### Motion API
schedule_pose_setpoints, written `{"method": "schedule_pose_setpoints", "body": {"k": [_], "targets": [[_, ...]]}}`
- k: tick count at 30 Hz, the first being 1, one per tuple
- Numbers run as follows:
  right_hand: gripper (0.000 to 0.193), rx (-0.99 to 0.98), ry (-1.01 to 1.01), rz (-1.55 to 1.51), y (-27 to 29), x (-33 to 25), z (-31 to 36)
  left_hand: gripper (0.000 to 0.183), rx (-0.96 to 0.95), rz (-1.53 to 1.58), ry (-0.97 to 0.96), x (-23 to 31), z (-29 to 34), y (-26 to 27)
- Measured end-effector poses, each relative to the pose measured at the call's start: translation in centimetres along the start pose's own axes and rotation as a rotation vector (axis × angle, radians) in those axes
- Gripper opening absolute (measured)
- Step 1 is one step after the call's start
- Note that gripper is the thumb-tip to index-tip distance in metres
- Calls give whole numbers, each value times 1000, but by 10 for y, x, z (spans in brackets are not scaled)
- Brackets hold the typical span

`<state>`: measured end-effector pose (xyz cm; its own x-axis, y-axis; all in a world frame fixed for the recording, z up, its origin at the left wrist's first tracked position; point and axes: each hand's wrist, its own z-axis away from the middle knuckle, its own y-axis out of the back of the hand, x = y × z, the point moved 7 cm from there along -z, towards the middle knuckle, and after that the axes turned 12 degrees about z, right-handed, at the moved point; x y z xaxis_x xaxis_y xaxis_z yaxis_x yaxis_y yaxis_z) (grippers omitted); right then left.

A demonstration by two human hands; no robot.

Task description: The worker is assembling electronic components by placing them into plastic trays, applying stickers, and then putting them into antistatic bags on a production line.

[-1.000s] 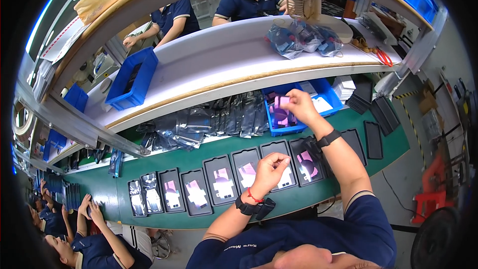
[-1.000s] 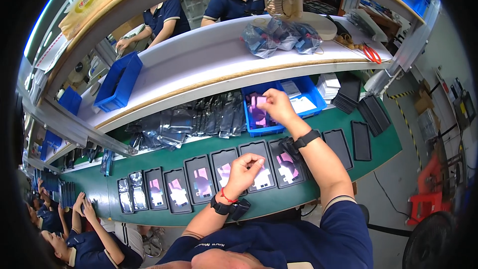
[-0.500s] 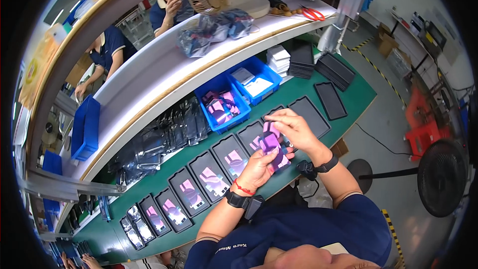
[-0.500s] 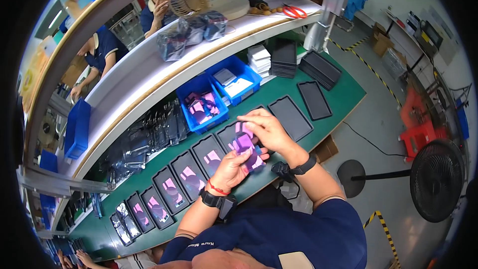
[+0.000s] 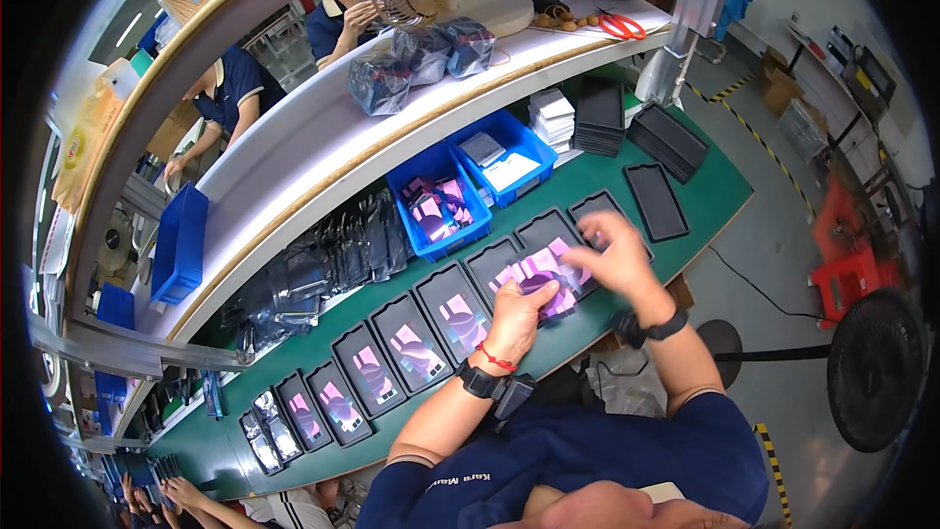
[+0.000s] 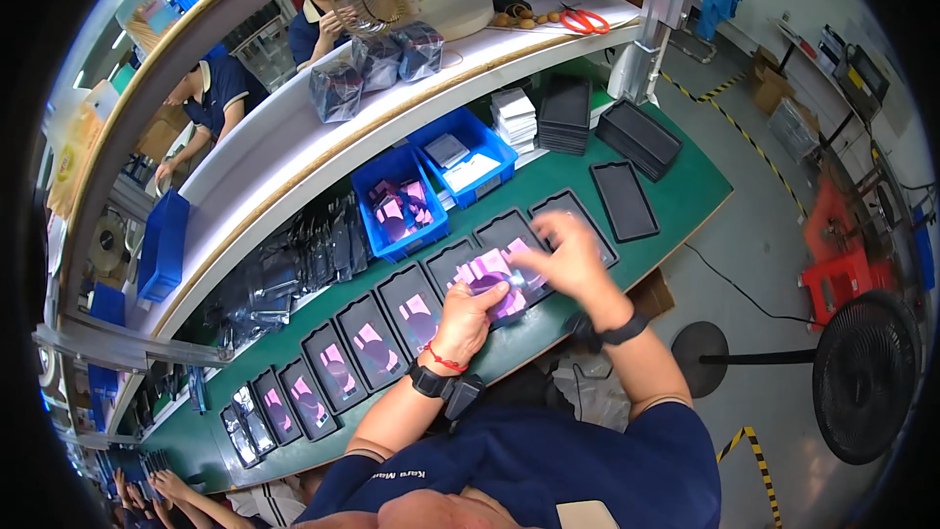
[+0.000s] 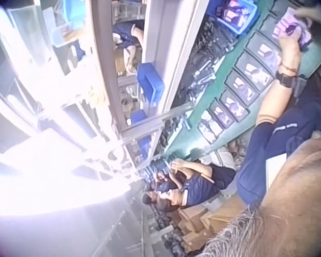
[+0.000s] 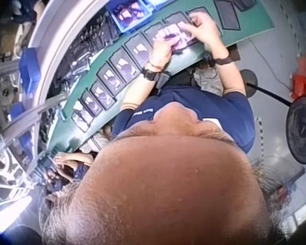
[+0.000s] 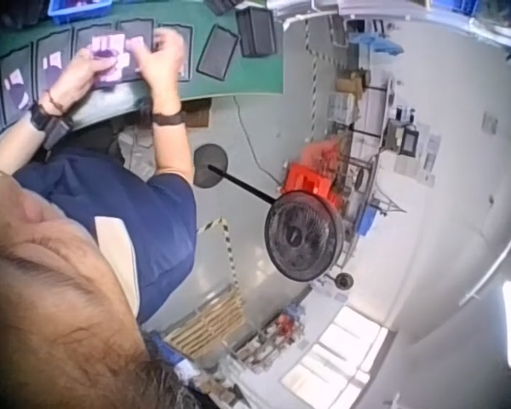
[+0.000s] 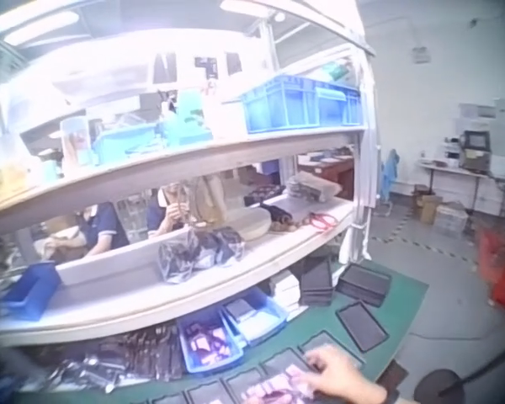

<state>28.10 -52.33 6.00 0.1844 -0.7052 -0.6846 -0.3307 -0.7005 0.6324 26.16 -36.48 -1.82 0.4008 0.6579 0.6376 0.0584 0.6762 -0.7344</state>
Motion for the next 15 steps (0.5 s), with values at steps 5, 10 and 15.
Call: {"method": "schedule_pose_setpoints", "body": {"k": [5,10,15], "targets": [[9,-28,-209,-704,-39,22,14,29,-52,156,86,-6,-1,-13],[4,237,-238,-419,57,116,-37,22,14,-142,-176,72,-13,4],[14,103,-436,280,85,218,-55,33,243,-466,-406,169,-55,41]]}}
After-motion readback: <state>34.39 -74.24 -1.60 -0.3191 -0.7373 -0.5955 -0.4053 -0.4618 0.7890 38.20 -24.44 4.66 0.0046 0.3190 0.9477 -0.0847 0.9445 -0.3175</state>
